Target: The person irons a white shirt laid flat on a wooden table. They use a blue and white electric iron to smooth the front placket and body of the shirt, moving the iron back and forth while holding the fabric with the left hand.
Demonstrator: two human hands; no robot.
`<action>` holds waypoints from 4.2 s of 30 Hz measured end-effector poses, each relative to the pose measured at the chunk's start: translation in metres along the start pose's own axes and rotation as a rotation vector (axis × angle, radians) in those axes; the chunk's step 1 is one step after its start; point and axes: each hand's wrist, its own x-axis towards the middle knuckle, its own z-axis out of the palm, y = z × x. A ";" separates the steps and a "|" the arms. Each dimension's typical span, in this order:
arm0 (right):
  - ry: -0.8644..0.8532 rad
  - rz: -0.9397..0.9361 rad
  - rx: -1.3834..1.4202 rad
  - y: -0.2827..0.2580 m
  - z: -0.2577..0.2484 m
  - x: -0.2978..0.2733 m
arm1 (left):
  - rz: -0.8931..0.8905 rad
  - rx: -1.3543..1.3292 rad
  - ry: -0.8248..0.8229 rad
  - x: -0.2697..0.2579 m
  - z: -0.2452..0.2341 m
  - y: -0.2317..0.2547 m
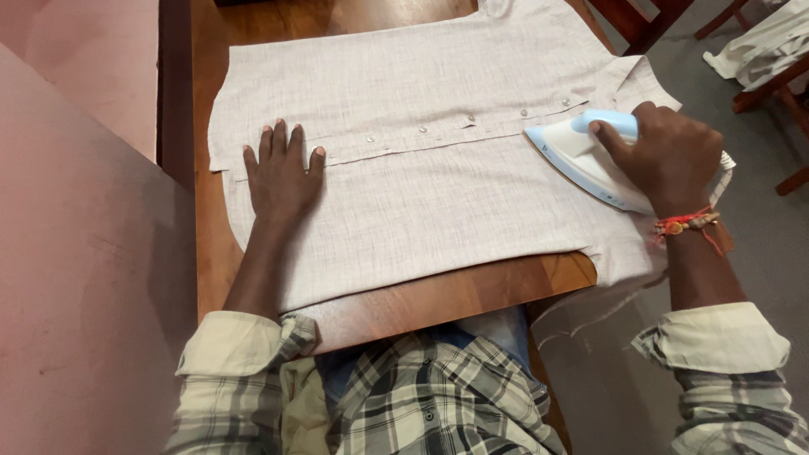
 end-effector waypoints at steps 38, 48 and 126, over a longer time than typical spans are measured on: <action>-0.126 0.486 -0.290 0.008 0.050 0.033 | 0.055 0.006 -0.022 -0.003 -0.002 -0.005; 0.144 0.193 -0.059 -0.016 0.016 0.025 | 0.132 -0.230 0.038 -0.006 -0.030 -0.019; 0.024 -0.236 0.214 -0.077 -0.065 0.015 | 0.082 0.183 -0.131 -0.060 -0.020 -0.016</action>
